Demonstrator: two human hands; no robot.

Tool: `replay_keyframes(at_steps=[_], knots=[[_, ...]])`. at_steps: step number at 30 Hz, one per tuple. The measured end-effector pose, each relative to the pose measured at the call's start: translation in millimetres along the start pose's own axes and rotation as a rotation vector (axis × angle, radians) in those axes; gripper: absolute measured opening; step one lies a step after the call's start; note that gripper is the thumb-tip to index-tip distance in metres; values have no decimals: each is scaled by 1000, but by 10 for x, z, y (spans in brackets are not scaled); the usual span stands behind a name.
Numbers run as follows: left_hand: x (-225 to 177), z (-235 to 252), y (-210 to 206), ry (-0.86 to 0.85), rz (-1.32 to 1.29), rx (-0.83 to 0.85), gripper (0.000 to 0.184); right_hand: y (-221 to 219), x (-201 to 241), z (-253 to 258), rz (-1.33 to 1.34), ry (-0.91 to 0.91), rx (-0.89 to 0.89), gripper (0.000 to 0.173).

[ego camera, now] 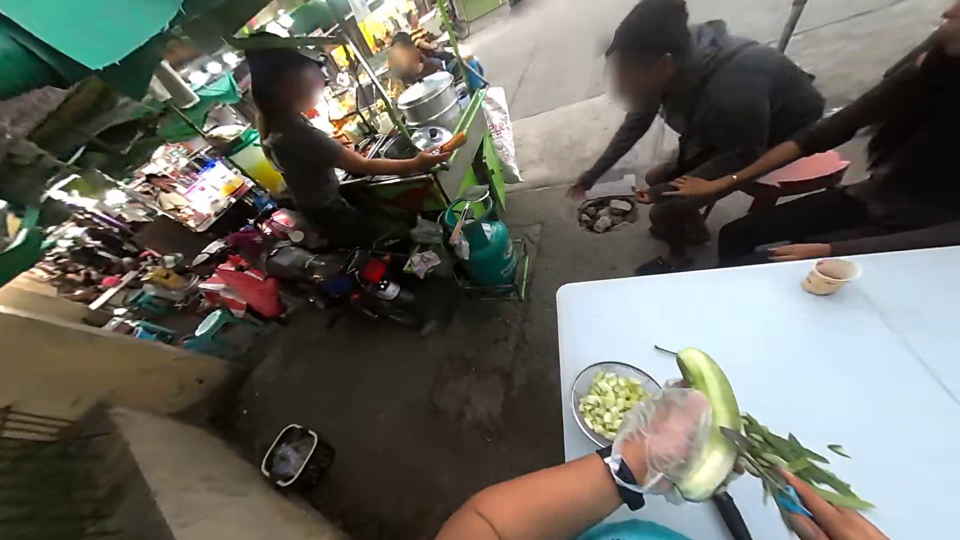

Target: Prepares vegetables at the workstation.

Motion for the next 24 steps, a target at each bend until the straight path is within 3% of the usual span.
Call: replay_keyframes(at_steps=[7,24], knots=[[107,90,-51,114,-265,14,50,29,-19,-29,-55,-32,-201,43],[298,211,-129,242,-280,146,67,110,-65,-106,-63,-167,-216,38]])
Point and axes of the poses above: each hand's wrist, its own z-axis towards the middle knuckle, its own y-axis out of the back of the hand, x = y × z, the point moved 6 cm from there along z, towards the middle knuckle, and after that the axes turned 14 degrees about x, right-handed, at the moved point
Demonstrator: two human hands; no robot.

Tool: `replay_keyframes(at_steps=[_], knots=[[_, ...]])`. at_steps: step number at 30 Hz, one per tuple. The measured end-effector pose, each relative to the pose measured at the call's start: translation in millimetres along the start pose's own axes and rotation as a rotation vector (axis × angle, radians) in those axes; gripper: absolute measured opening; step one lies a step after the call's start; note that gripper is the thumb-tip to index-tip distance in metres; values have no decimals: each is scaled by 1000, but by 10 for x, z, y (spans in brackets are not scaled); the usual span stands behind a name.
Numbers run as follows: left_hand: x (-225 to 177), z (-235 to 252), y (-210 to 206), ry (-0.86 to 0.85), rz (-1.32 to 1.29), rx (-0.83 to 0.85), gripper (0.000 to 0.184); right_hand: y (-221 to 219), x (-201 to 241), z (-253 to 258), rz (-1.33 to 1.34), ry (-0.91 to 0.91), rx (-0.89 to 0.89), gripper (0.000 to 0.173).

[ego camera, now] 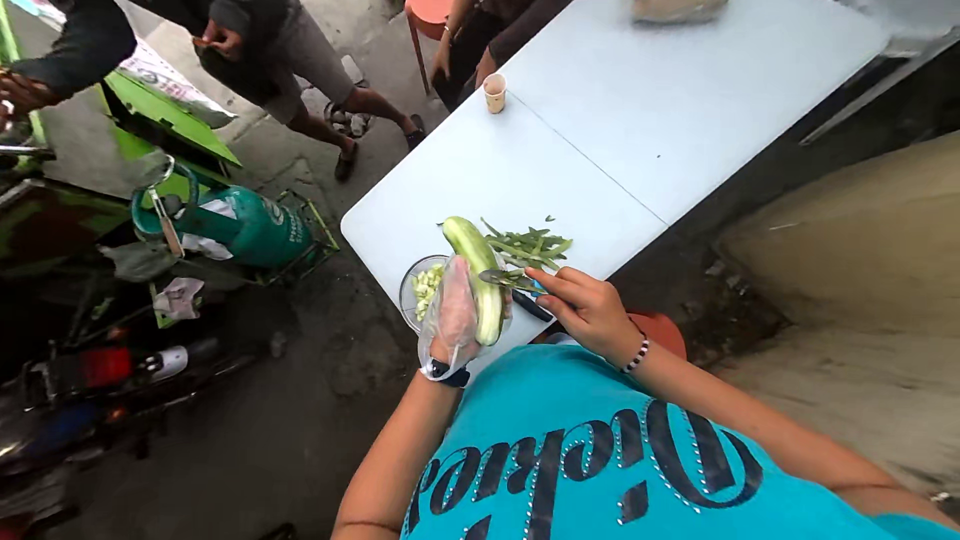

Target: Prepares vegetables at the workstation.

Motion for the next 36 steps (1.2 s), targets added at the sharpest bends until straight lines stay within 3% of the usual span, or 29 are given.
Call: replay_keyframes(at_steps=[18,36], knots=[[167,74,-11,83,-28,151,66,-22,-90,167,-84,-10,-34,38],[222,109,121,125,88,129,64,-25,-233,401,-96,-53,-12,37]])
Point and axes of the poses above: each hand's wrist, its own z-axis towards the middle knuckle, its own y-axis out of the back of the hand, x = y × z, the point moved 6 cm from there along z, towards the middle knuckle, and after that the axes turned 14 degrees about x, right-handed, at the moved point
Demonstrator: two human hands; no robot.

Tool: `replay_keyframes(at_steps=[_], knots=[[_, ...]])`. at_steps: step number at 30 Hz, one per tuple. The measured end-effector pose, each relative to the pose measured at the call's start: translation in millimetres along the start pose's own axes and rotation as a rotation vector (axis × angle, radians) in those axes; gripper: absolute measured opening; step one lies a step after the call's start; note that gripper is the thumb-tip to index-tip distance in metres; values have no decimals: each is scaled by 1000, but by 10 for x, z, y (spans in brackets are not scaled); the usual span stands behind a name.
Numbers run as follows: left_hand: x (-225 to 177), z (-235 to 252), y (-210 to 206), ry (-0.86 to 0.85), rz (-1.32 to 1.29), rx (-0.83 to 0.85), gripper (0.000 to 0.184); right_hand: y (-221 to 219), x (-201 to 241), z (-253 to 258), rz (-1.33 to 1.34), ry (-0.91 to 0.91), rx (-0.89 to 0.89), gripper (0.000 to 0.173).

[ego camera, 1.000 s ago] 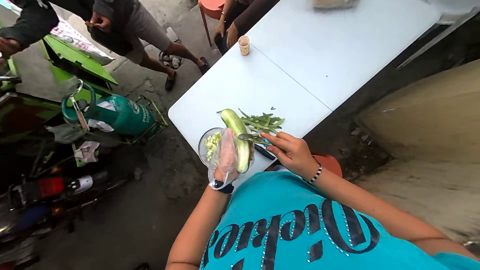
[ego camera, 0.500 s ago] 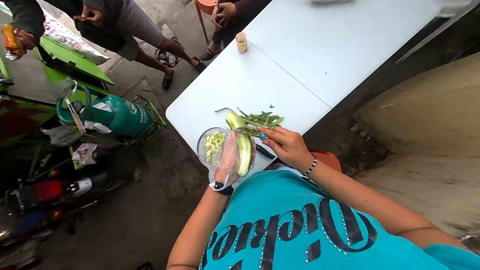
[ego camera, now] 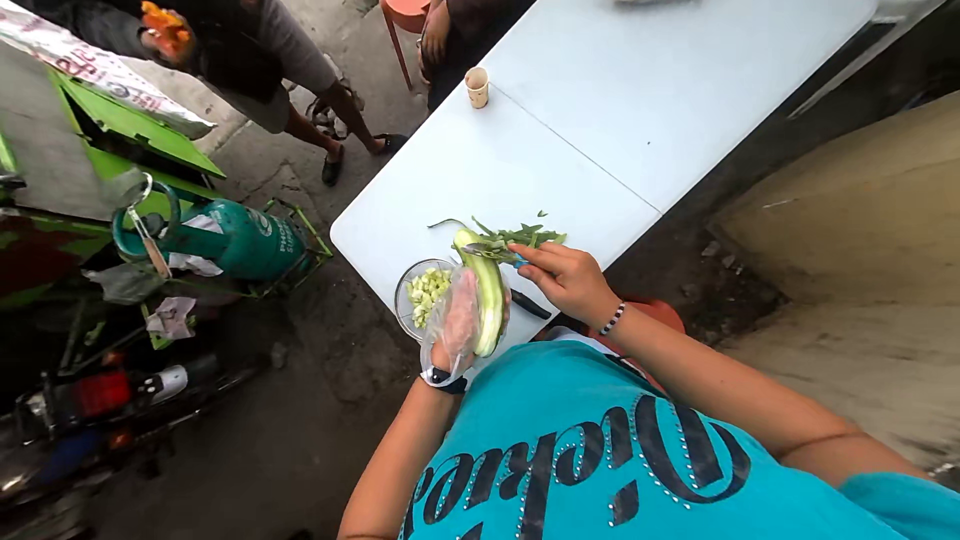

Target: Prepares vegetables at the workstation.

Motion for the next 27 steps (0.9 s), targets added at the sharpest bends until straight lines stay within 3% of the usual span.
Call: replay_keyframes(at_steps=[11,20,27], knots=[[86,18,130,5,149,7,58,-27,-135,136,25,-31,5,35],[-54,-96,241,67,523,-114,46,3,-295,285,171,-33,201,39],[-92,-116,204,84,788,-53,58,-24,-383,409,138,-76,333,38]])
Point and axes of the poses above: each hand's wrist, its own z-axis towards the middle knuckle, its own y-axis out of the back of the hand, x = y × z, the point moved 6 cm from there along z, towards the middle knuckle, and after that the axes turned 14 degrees about x, right-handed, at the moved point
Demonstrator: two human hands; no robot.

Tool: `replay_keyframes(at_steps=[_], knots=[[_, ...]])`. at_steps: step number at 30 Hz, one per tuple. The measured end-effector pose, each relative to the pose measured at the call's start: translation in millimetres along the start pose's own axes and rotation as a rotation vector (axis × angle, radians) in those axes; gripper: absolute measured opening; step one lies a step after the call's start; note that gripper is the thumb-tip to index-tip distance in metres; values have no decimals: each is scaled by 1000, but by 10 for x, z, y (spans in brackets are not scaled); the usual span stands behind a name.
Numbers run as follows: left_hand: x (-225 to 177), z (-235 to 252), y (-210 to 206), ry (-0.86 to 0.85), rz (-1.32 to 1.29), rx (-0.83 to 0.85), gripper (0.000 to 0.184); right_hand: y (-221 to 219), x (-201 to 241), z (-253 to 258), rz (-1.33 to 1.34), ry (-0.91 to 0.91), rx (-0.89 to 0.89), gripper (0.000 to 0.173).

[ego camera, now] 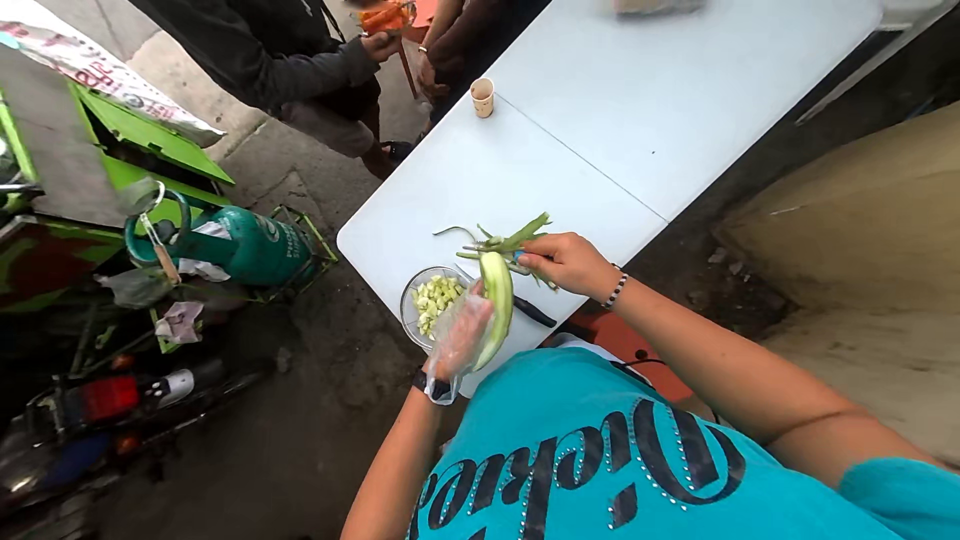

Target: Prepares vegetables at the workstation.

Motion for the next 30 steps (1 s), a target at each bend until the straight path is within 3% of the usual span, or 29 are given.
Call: replay_keyframes(at_steps=[4,10,18,21,25,27,30], knots=[[-42,19,5,2,-18,11,58,-147,-239,66,-27,-168,116,38],[74,-102,111,-21,-140,-126,54,-463,-924,64,-254,-578,334,37],[136,-280,152,-54,-229,-237,51,-758,-984,81,-342,-557,352,44],[193,-381,166,-50,-240,-277,52,-599,-760,81,-394,-543,319,31],[239,-530,208,-13,-194,-321,50,-52,-123,130,-251,-475,215,46],[282,-572,221,-24,-204,-332,51,298,249,154,-190,-364,75,47],[341,-596,258,-62,-222,-347,53,723,841,126,-24,-71,-150,29]])
Point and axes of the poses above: each hand's wrist, its own z-axis towards the middle knuckle, its own y-axis out of the back of the hand, x = y × z, the point moved 6 cm from there along z, towards the middle knuckle, and after that the axes turned 14 degrees about x, right-handed, at the moved point
